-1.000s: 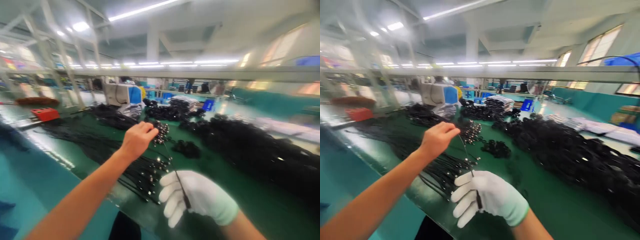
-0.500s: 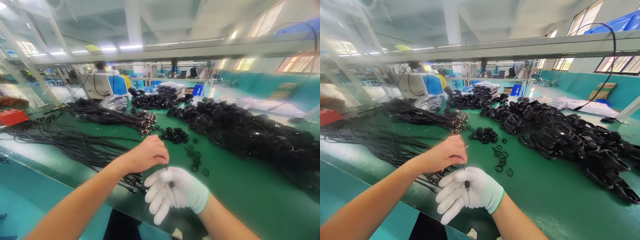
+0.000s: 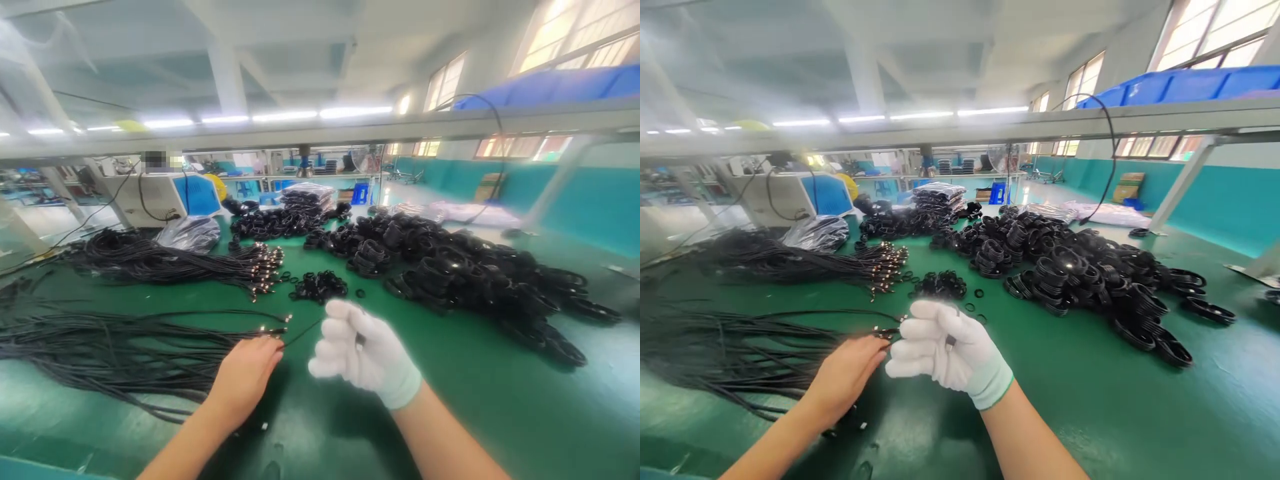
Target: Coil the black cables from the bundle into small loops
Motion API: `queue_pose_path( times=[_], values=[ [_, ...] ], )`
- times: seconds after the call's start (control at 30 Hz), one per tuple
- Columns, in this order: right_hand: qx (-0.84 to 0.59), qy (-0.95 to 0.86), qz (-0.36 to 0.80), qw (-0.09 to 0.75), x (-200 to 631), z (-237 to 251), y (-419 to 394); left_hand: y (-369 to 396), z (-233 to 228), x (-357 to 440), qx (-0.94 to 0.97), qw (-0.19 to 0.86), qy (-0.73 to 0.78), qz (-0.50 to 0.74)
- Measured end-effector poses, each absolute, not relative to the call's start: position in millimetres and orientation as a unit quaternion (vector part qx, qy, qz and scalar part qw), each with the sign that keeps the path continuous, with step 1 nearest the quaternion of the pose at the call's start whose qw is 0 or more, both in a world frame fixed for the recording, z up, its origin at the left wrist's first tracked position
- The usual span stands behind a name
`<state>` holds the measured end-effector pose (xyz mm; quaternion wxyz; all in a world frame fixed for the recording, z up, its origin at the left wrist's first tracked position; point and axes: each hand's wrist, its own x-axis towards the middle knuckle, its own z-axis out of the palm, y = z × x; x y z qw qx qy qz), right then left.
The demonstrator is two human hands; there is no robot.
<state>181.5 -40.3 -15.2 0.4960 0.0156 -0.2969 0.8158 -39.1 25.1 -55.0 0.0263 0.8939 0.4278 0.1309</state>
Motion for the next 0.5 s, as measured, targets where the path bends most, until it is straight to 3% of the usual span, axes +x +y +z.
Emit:
queue_pose_path(
  times=[0.3,0.5],
  values=[
    [-0.030,-0.302,0.759,0.575,200.1,7.6,-33.6,-45.0,-49.1,-31.1,0.939,-0.104,0.295,0.145],
    [-0.120,-0.308,0.780,0.531,198.2,-14.5,-24.9,-70.2,-15.2,-27.0,0.952,-0.125,0.200,0.196]
  ],
)
